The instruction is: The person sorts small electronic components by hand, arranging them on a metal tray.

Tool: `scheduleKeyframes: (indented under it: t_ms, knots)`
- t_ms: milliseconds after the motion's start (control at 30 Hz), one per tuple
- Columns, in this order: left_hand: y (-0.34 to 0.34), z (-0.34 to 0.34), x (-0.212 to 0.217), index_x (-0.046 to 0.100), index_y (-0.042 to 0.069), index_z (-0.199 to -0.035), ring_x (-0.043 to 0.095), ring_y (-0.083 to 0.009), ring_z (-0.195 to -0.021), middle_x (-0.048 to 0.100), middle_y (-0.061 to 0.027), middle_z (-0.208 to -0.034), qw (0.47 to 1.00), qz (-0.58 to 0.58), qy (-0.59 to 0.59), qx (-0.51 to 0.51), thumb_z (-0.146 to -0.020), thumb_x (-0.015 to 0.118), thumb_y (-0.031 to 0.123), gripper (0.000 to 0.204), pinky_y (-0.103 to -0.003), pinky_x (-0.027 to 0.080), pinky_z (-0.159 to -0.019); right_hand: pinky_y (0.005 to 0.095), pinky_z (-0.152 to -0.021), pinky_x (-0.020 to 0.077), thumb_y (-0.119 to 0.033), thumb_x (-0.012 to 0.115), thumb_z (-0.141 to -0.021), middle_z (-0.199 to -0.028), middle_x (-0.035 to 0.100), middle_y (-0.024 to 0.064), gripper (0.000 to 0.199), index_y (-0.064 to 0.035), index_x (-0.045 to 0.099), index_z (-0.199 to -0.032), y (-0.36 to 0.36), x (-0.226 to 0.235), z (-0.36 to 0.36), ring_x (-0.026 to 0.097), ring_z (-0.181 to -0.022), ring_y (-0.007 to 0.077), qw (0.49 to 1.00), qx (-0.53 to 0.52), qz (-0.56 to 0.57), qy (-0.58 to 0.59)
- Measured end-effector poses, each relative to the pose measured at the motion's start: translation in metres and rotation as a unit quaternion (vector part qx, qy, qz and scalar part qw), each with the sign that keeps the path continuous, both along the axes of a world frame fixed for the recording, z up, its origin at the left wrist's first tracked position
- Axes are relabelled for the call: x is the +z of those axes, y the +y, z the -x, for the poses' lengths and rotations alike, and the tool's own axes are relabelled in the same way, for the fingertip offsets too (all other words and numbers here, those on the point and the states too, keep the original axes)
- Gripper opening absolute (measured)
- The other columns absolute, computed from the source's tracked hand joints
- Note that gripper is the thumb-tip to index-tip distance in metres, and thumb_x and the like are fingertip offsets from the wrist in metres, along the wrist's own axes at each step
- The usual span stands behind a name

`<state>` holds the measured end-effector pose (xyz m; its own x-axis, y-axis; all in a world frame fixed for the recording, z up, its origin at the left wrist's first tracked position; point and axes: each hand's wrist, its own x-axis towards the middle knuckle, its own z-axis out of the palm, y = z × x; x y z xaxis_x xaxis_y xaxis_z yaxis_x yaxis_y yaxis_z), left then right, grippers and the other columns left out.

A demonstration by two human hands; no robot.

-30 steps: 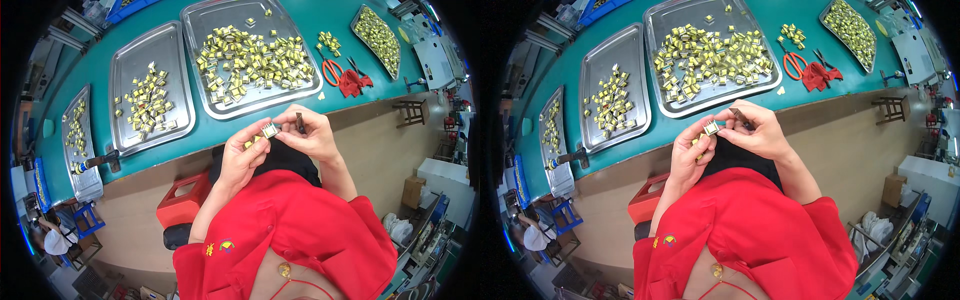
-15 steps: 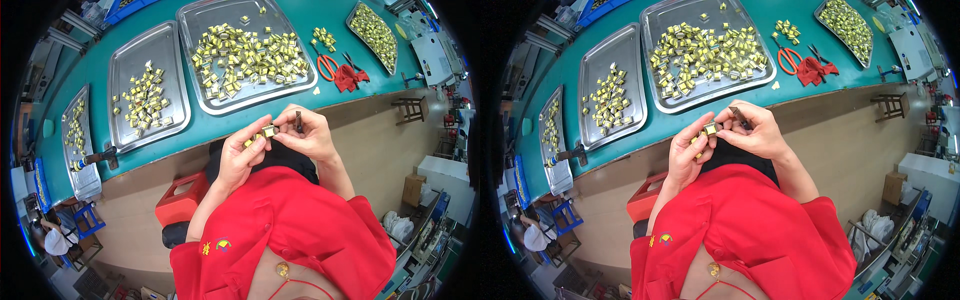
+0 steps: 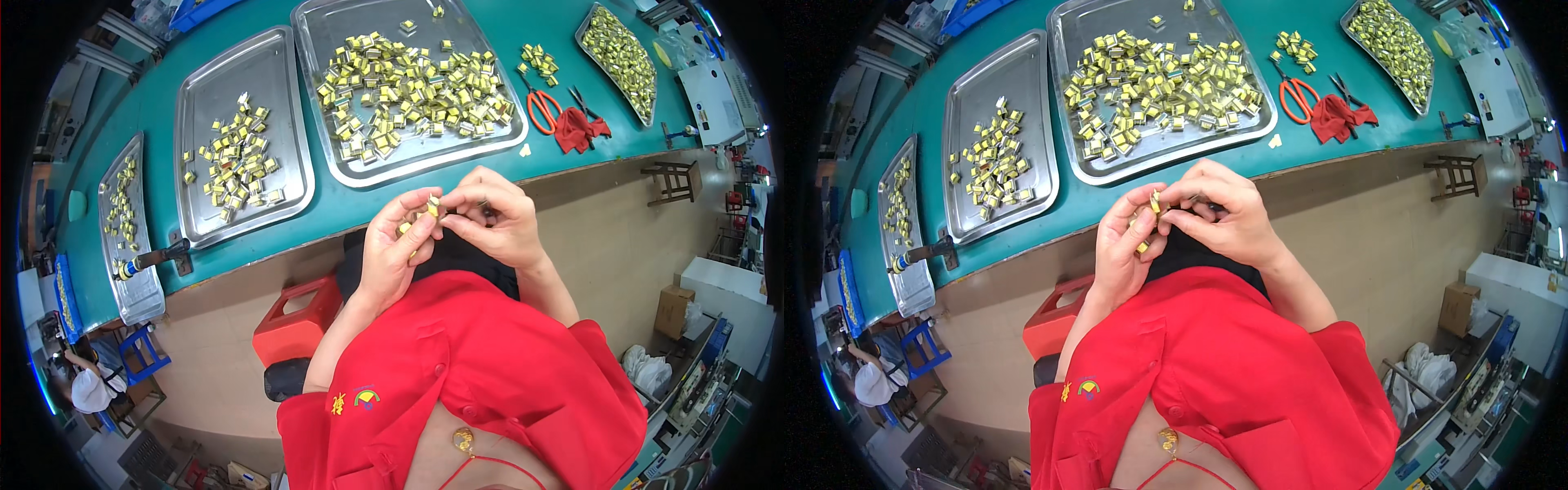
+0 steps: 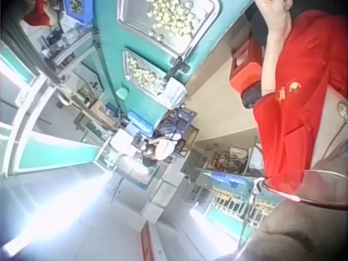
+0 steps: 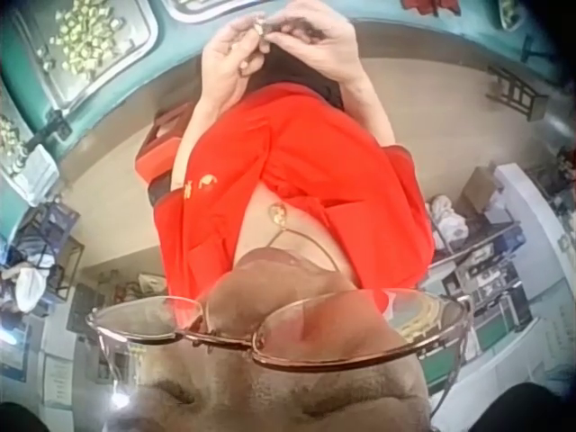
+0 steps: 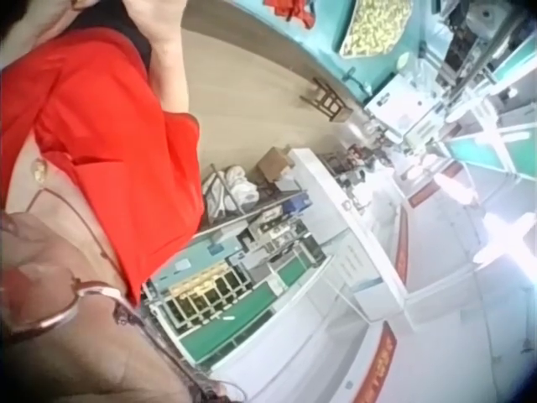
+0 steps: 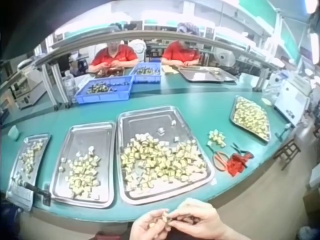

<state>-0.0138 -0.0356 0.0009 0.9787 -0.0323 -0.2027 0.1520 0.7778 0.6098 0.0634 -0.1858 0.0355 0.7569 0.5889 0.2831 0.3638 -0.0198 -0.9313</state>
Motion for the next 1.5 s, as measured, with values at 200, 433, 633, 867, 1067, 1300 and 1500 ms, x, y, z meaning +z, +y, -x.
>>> scheduleKeyframes:
  t_ms: [200,433,633,867,1067,1300,1500]
  knots:
    - [0.002,-0.001,-0.004,0.050,0.002,-0.122,0.044,-0.0027,-0.064,0.060,-0.0087,-0.098,0.997,0.078,0.012,-0.005,-0.091,0.052,0.009,0.032,-0.015,0.027,-0.043,0.0172,-0.046,0.0232,0.005,0.071,-0.068,-0.076,0.048,-0.0019,0.035,-0.0027,0.064,-0.101,0.006,0.002,0.001,0.032,-0.053,0.0012,1.000,-0.004,-0.001,0.012]
    - [0.003,-0.004,0.000,0.053,0.001,-0.121,0.044,-0.0027,-0.064,0.060,-0.0119,-0.101,0.996,0.088,0.023,-0.023,-0.092,0.049,0.009,0.030,-0.014,0.025,-0.041,0.0172,-0.046,0.0268,0.002,0.070,-0.071,-0.075,0.048,-0.0018,0.033,-0.0035,0.064,-0.102,0.000,-0.005,-0.003,0.034,-0.053,0.0020,0.999,-0.011,0.029,0.017]
    - [0.002,0.000,-0.004,0.054,0.003,-0.121,0.040,-0.0009,-0.057,0.057,-0.0039,-0.085,0.998,0.049,0.005,-0.029,-0.088,0.055,0.004,0.033,-0.015,0.024,-0.043,0.0172,-0.047,0.0261,0.004,0.070,-0.071,-0.078,0.051,-0.0004,0.026,-0.0017,0.065,-0.096,0.002,-0.006,0.001,0.036,-0.055,0.0021,0.999,-0.023,0.005,0.038]
    - [-0.001,0.001,0.000,0.055,0.003,-0.119,0.039,0.0004,-0.058,0.056,0.0012,-0.084,0.999,-0.044,-0.011,-0.007,-0.083,0.060,-0.002,0.037,-0.014,0.026,-0.046,0.0168,-0.050,0.0269,0.009,0.068,-0.071,-0.081,0.051,0.0014,0.020,0.0001,0.061,-0.087,0.001,-0.011,0.004,0.037,-0.059,0.0029,0.998,-0.032,-0.030,0.055]
    - [-0.002,-0.003,0.000,0.053,0.003,-0.121,0.041,-0.0011,-0.060,0.057,-0.0019,-0.088,0.998,-0.046,-0.013,-0.029,-0.085,0.056,-0.003,0.036,-0.015,0.026,-0.045,0.0166,-0.051,0.0275,0.008,0.069,-0.071,-0.083,0.051,0.0021,0.020,0.0003,0.061,-0.088,-0.004,-0.012,0.002,0.038,-0.060,0.0025,0.997,-0.033,-0.035,0.056]
    - [0.010,-0.008,-0.004,0.044,0.002,-0.125,0.049,-0.0093,-0.070,0.055,-0.0096,-0.097,0.994,0.095,0.045,0.026,-0.094,0.045,0.014,0.033,-0.015,0.029,-0.043,0.0214,-0.051,0.0367,0.002,0.070,-0.069,-0.072,0.049,0.0026,0.021,0.0013,0.062,-0.088,-0.009,-0.013,-0.043,0.044,-0.056,0.0064,0.964,-0.187,0.143,-0.123]
    - [0.022,-0.004,-0.007,0.046,0.001,-0.118,0.051,-0.0125,-0.072,0.054,-0.0098,-0.093,0.981,0.173,0.051,0.068,-0.096,0.042,0.021,0.030,-0.017,0.033,-0.045,0.0369,-0.060,0.0465,-0.015,0.072,-0.071,-0.083,0.057,0.0096,0.021,-0.0066,0.061,-0.088,0.011,-0.025,-0.067,0.059,-0.074,0.0311,0.879,-0.216,0.340,-0.254]
